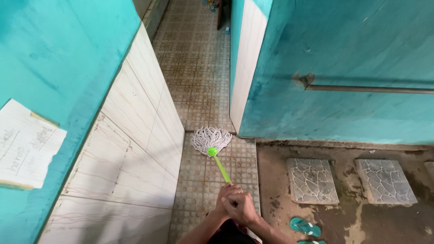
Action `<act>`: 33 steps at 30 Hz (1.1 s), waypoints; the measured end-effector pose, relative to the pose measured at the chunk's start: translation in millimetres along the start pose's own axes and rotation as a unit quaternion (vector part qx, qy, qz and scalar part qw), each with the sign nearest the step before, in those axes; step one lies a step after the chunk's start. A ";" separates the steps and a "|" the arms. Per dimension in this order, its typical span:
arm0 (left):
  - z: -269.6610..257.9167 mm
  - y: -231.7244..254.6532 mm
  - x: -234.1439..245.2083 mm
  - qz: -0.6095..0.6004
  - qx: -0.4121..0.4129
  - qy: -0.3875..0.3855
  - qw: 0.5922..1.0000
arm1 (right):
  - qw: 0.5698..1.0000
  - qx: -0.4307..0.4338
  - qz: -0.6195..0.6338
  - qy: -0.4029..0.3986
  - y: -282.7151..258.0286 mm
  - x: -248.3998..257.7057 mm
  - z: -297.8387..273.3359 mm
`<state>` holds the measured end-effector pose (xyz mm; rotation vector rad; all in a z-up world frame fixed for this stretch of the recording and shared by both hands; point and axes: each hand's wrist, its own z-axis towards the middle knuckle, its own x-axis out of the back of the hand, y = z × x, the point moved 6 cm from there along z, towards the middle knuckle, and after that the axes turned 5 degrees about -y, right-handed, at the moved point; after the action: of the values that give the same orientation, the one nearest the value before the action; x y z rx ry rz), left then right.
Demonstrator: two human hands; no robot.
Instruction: Mopping a tiled floor in a bathroom.
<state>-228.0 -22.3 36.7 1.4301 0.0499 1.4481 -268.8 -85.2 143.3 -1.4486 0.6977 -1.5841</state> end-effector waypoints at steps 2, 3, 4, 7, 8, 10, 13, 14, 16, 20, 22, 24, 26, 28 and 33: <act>-9.8 3.5 10.9 -0.007 0.011 0.004 1.000 | 1.000 0.018 0.004 0.006 -2.9 -10.8 -4.4; -13.1 4.5 17.4 -0.012 0.020 0.009 1.000 | 0.999 0.037 0.007 0.014 -5.8 -15.1 -5.5; -12.6 0.2 21.6 -0.011 0.019 0.010 1.000 | 0.999 0.039 0.007 0.014 -9.4 -17.5 -2.3; -22.5 -6.9 32.4 -0.008 -0.003 0.034 0.999 | 0.992 0.119 0.018 0.040 -30.0 -24.0 -5.7; -24.1 -9.5 33.8 0.004 -0.019 0.020 1.000 | 0.989 0.141 0.018 0.032 -36.1 -27.2 -5.5; -37.2 -16.0 28.2 0.015 -0.034 0.006 0.999 | 0.986 0.162 0.019 0.024 -34.6 -38.7 -15.9; -72.2 -16.7 13.0 0.021 -0.097 0.008 0.995 | 0.983 0.184 -0.002 -0.025 -22.7 -68.6 -48.0; -85.9 -12.8 8.7 0.018 -0.116 -0.003 0.993 | 0.980 0.197 -0.009 -0.029 -24.3 -75.5 -62.1; -108.6 -4.6 6.6 0.014 -0.135 -0.016 0.991 | 0.977 0.208 -0.016 -0.032 -27.9 -87.8 -83.1; -122.7 6.2 18.3 -0.018 -0.053 -0.091 0.994 | 0.980 0.191 -0.030 -0.035 -16.0 -110.7 -96.1; -136.0 1.3 10.2 -0.025 -0.027 -0.099 0.994 | 0.979 0.196 -0.044 -0.039 -6.1 -125.4 -106.4; -146.4 -24.0 -13.5 -0.029 0.003 -0.091 0.995 | 0.985 0.146 -0.079 -0.038 8.2 -136.5 -106.5; -145.3 -38.1 -25.4 -0.040 0.006 -0.077 0.996 | 0.988 0.132 -0.073 -0.028 -5.8 -128.3 -104.5; -144.7 -32.5 -21.5 -0.052 0.012 -0.066 0.996 | 0.991 0.115 -0.064 -0.019 -19.0 -117.9 -103.4; -151.1 17.4 6.4 -0.063 0.014 -0.049 0.997 | 0.999 0.009 -0.033 -0.018 -35.0 -100.4 -119.1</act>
<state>-349.6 65.1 9.5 1.4925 0.0966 1.2782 -396.6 1.7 102.9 -1.4979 0.6194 -1.6060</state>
